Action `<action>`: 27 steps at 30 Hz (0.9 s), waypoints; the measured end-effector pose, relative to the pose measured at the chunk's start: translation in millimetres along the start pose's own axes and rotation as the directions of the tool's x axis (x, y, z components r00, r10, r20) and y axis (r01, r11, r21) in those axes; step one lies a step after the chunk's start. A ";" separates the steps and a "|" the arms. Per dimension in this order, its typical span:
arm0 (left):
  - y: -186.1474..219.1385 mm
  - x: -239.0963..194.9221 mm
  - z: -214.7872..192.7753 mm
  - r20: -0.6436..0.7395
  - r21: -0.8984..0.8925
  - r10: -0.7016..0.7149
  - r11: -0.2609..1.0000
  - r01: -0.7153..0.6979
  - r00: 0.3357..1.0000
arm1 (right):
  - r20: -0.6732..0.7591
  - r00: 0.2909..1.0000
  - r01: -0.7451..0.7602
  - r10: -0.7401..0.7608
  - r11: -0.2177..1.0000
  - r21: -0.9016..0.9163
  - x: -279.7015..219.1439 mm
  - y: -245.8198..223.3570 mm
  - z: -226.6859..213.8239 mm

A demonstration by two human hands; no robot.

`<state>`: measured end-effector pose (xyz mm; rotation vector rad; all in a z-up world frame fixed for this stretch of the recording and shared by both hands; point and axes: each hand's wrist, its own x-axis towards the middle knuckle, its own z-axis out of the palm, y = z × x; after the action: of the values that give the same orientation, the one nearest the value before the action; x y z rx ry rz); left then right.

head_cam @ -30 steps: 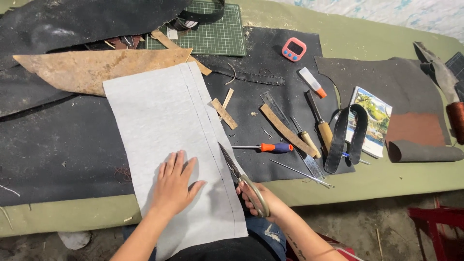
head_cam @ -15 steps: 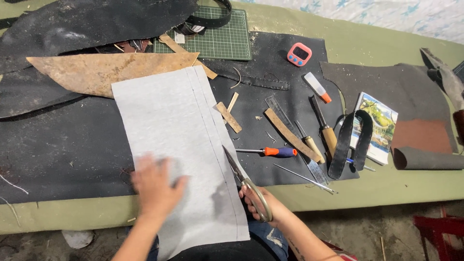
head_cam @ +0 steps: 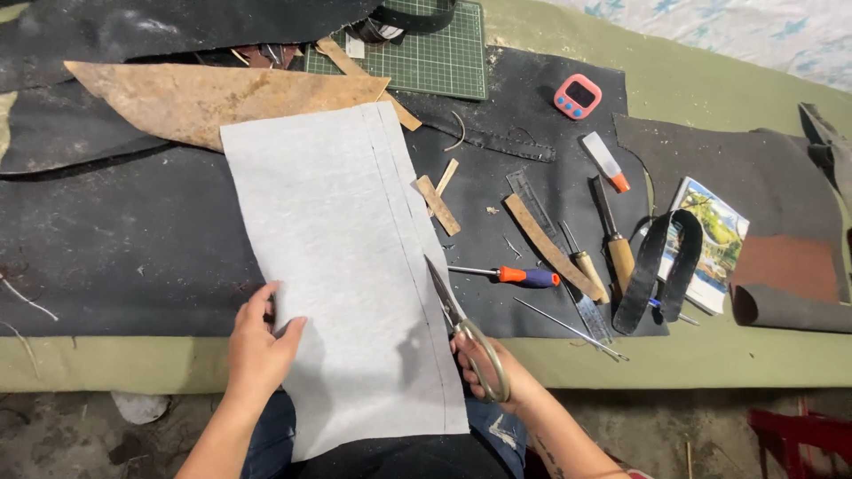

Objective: The person is using a pair of scissors to cut a long strip of grey material, following a pre-marked line on a cluttered workbench.

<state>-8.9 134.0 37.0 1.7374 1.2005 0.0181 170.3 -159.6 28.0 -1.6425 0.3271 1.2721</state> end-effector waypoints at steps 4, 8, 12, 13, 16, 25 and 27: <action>-27.4 -9.5 1.0 0.056 -0.029 0.102 0.995 -0.100 0.993 | 0.051 0.998 0.034 -0.032 0.998 -0.050 11.1 27.5 -17.1; -57.2 -27.6 1.5 0.081 0.141 0.106 0.983 -0.116 0.991 | 0.130 0.990 0.070 -0.053 0.990 -0.125 6.5 40.7 -20.3; -79.5 -36.4 24.9 -0.176 0.557 0.496 0.763 -0.329 0.851 | 0.126 0.990 0.080 -0.062 0.986 -0.148 -0.3 29.7 -8.4; -72.3 -37.7 35.0 -0.204 0.581 0.728 0.628 -0.518 0.654 | 0.141 0.986 0.105 -0.092 0.991 -0.088 0.8 30.3 -7.1; -56.2 -43.0 80.9 0.014 0.569 0.879 0.385 -0.727 0.477 | 0.146 0.979 0.155 -0.145 0.986 -0.058 9.5 43.0 -10.5; -43.7 -24.2 160.3 0.166 0.680 0.899 0.193 -0.707 0.405 | 0.130 0.986 0.116 -0.101 0.987 -0.113 -2.1 28.8 -8.4; -45.5 -26.4 158.3 0.192 0.664 0.891 0.191 -0.723 0.412 | 0.139 0.986 0.110 -0.092 0.985 -0.131 -4.1 28.1 -8.0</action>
<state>24.6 5.8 -64.4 2.9686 0.1807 0.5360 153.4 -180.7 16.2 -1.6582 0.0742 1.3435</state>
